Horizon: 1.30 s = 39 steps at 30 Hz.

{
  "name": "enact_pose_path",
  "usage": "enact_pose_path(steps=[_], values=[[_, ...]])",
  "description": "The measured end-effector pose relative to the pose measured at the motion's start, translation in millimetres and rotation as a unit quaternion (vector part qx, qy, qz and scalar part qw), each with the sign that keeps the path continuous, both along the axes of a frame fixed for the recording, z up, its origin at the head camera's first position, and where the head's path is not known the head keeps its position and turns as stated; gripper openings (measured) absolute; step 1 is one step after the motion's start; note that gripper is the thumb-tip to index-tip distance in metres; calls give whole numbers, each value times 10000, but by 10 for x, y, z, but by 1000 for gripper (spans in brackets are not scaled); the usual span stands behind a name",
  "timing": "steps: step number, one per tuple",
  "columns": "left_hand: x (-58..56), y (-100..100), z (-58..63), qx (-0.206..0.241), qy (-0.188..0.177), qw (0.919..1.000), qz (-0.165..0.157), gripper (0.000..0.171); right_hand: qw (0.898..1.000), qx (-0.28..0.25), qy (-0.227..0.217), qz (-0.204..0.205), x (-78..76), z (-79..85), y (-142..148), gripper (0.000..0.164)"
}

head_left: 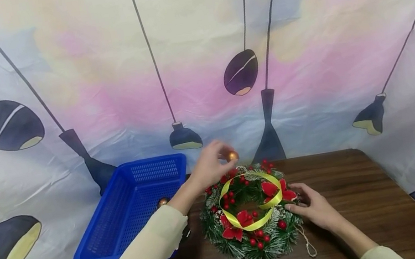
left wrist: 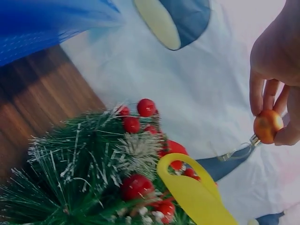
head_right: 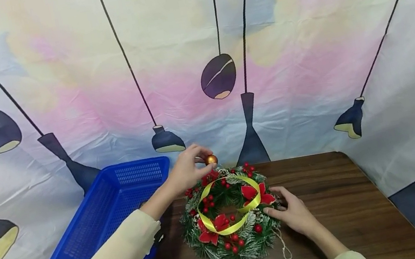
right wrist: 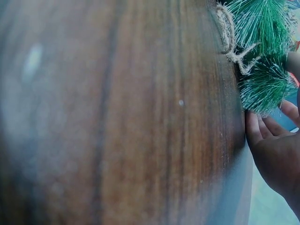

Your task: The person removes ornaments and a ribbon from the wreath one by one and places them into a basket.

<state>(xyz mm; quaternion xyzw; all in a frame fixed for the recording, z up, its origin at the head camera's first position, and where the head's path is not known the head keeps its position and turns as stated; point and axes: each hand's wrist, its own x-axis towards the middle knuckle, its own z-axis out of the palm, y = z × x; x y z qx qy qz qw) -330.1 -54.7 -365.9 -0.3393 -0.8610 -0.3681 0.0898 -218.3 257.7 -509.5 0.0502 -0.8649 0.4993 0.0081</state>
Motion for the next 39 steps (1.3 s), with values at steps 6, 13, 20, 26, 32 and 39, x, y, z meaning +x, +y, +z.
enact_pose_path(steps=[6, 13, 20, 26, 32, 39], values=[[167, -39, 111, -321, 576, 9977, -149, 25, 10000, 37, 45, 30, -12, -7, 8, 71], [325, -167, 210, -338, 1110, 9921, -470, 26, 10000, 71, 12, -13, -8, -18, 3, 71], [371, -351, 262, -312, 1298, 9908, -236, 27, 10000, 30, 43, -34, -6, -24, -6, 71], [409, -552, 264, -30, 958, 9954, 21, 24, 10000, 20, 45, -9, -15, -28, -1, 71], [437, -768, 217, 305, 178, 9990, 257, 23, 10000, 43, 52, -62, -14, -23, 1, 70], [422, -1031, 145, 642, -458, 9945, 684, 31, 10000, 58, 11, -73, -13, -17, -13, 70]])
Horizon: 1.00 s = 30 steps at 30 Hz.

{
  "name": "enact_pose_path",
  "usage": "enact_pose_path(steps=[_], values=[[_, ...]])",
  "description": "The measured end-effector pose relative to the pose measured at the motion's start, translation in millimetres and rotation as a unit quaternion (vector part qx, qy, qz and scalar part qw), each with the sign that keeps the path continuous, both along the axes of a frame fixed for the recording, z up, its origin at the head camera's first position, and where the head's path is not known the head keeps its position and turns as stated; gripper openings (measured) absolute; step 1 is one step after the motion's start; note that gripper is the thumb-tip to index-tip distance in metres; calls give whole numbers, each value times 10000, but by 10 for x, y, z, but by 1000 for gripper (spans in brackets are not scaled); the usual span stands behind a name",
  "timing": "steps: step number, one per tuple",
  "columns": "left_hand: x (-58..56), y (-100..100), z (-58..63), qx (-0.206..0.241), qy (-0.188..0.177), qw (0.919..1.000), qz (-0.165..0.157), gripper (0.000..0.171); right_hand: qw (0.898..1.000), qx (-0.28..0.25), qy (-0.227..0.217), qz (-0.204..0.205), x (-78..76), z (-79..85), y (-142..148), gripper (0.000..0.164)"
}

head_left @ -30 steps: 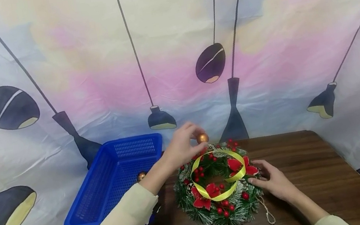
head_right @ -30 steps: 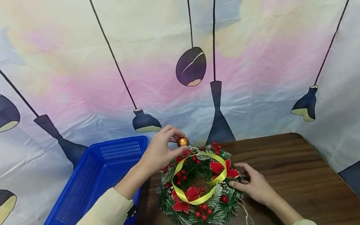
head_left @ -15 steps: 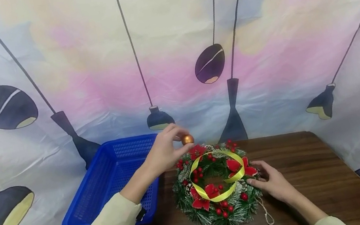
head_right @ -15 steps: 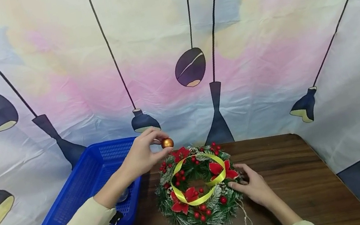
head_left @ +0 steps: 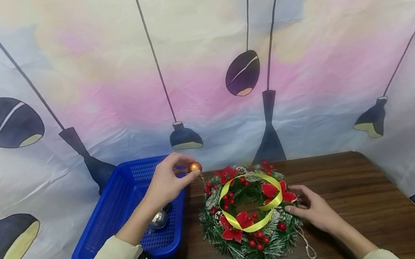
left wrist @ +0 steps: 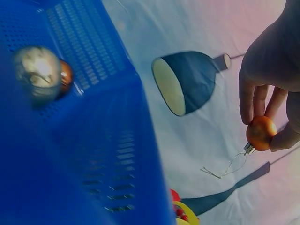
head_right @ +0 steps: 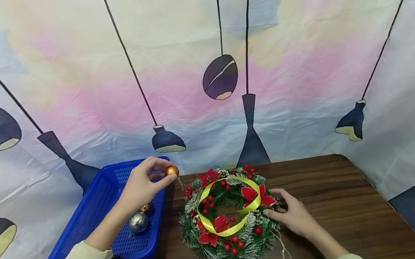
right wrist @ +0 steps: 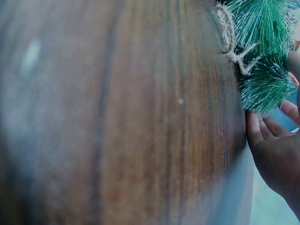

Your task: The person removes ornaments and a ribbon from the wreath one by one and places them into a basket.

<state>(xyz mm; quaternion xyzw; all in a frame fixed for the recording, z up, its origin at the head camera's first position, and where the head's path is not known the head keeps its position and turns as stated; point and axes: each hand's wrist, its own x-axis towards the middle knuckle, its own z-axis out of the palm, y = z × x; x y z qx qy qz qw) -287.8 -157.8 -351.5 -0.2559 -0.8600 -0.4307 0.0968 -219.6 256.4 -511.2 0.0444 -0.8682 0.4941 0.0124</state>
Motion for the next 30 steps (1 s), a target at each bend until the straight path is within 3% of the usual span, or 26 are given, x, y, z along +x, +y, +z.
enact_pose_path(steps=[9, 24, 30], values=[[22, -307, -58, 11, -231, 9993, 289, 32, 10000, -25, 32, 64, -14, 16, 12, 71], [159, -786, -334, -110, -285, 9964, 793, 34, 10000, 19, -29, 56, 8, -5, 11, 71], [135, -865, -476, -85, -197, 9953, 940, 32, 10000, 15, 8, 53, 4, -9, 18, 70]])
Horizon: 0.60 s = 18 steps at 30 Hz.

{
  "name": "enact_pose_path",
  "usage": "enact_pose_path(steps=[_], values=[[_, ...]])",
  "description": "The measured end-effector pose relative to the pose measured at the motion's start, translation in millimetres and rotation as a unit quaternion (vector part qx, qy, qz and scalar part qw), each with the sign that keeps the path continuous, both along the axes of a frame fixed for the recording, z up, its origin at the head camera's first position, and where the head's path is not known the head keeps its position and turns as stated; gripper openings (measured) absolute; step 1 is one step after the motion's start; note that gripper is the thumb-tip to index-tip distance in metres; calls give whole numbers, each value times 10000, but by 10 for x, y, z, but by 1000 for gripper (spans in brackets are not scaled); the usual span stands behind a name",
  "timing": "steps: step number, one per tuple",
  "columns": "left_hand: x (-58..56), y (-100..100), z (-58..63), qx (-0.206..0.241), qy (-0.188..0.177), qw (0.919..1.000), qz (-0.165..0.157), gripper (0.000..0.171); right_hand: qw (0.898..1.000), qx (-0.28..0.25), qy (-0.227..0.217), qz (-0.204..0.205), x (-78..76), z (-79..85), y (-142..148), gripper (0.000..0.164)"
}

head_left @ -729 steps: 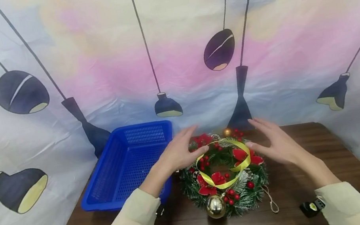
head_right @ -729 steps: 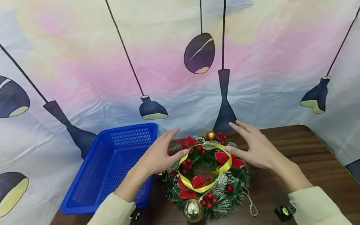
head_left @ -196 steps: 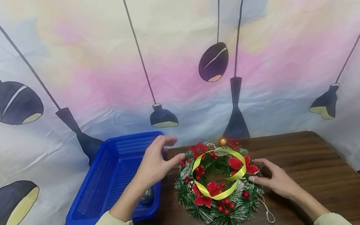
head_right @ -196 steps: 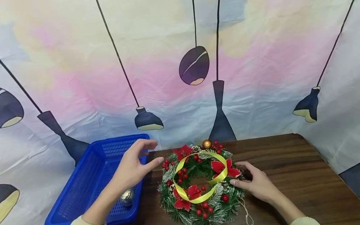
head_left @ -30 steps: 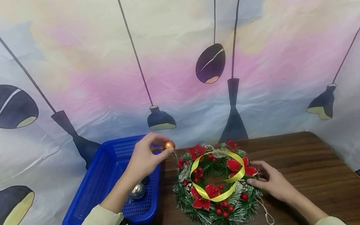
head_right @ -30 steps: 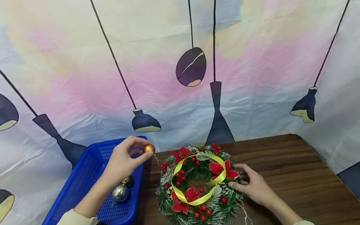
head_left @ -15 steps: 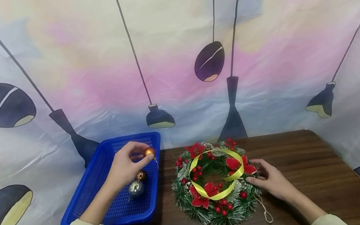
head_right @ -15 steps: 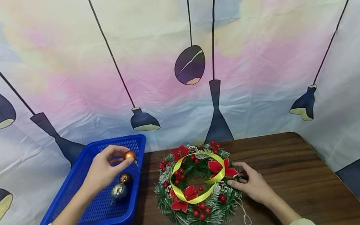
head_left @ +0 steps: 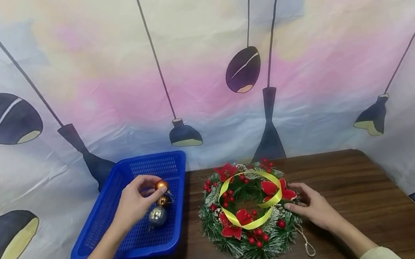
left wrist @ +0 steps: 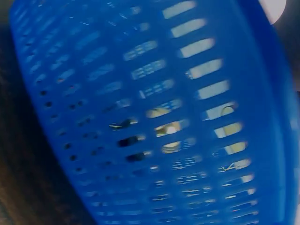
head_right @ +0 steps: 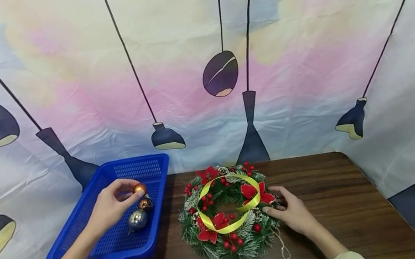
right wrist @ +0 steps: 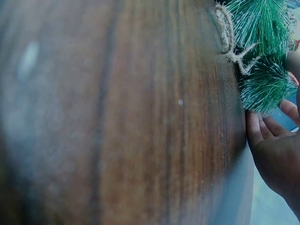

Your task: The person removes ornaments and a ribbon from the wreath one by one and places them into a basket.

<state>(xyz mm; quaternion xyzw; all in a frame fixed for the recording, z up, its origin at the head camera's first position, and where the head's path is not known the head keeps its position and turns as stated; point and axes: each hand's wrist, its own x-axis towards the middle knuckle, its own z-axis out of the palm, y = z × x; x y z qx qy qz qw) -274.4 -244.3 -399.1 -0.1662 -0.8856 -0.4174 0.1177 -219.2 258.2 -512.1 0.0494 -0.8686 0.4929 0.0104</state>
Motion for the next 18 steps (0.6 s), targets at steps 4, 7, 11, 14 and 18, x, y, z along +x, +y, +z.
enact_pose_path(steps=[4, 7, 11, 14, 18], values=[[-32, -27, -135, 13, -67, 10000, 40, 32, 10000, 19, 6, -7, -1, 5, -4, 70], [-52, -38, -231, -44, -157, 9998, 90, 32, 10000, 42, -4, -32, -2, 6, -11, 70], [-60, -44, -327, -107, -268, 9995, 154, 31, 10000, 46, -11, -37, 0, 9, -19, 70], [-67, -39, -365, -111, -320, 9993, 164, 30, 10000, 27, 12, -29, 2, 11, -20, 69], [-83, -29, -376, -102, -341, 9992, 158, 30, 10000, 2, 19, -16, -2, 13, -16, 68]])
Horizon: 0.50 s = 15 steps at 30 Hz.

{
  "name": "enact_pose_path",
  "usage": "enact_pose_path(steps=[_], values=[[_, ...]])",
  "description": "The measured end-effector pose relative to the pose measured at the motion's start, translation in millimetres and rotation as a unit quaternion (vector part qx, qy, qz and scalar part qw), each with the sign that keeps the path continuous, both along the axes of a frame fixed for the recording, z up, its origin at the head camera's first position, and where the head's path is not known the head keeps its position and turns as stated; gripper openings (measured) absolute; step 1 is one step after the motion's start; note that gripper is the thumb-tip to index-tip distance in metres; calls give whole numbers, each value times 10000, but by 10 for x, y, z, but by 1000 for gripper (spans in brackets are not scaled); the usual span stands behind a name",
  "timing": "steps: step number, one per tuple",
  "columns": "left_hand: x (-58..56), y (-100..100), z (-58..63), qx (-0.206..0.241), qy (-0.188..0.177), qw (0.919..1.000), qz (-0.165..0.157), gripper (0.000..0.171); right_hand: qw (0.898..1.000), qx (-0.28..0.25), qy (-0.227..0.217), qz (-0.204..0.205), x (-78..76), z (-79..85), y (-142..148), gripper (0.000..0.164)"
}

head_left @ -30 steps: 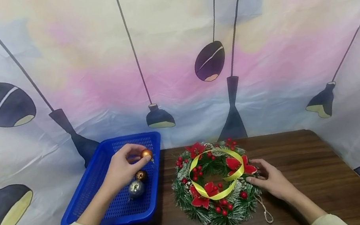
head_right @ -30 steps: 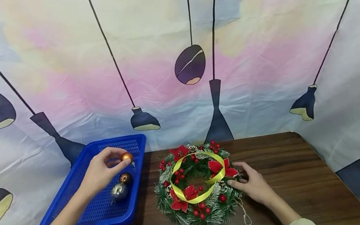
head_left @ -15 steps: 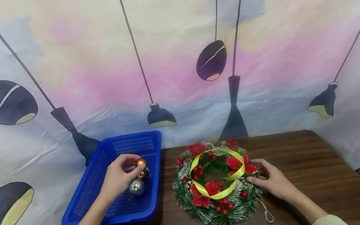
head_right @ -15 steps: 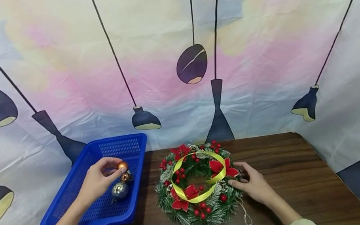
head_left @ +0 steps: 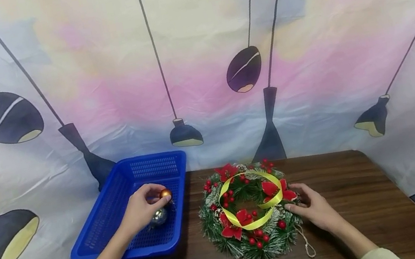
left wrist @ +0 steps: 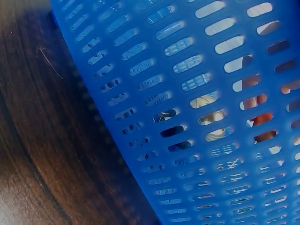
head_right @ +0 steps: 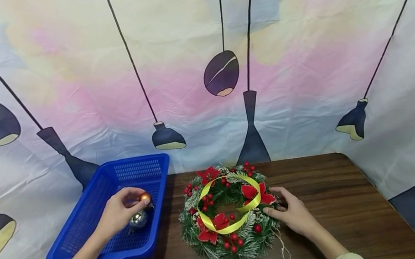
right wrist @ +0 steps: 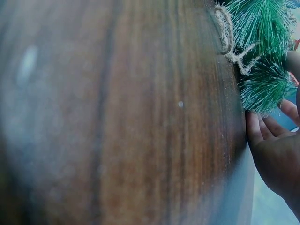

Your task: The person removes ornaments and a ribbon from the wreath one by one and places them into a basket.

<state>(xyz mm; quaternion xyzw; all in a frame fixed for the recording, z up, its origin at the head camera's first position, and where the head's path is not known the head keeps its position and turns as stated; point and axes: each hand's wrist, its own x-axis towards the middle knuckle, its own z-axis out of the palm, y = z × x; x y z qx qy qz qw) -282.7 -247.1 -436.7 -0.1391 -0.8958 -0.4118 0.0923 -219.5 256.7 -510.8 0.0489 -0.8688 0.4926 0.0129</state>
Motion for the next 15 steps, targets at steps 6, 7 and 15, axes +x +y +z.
enact_pose_path(steps=[6, 7, 15], values=[[4, 10, 26, -6, 102, 9999, 6, 33, 10000, 14, -68, -19, 1, 4, 7, 70], [5, 11, 30, -12, 114, 9999, 7, 34, 10000, 17, -76, -22, 2, 4, 6, 70], [30, 86, 55, -96, 313, 9994, -84, 36, 9999, 15, -99, -8, 3, 5, 10, 70]])
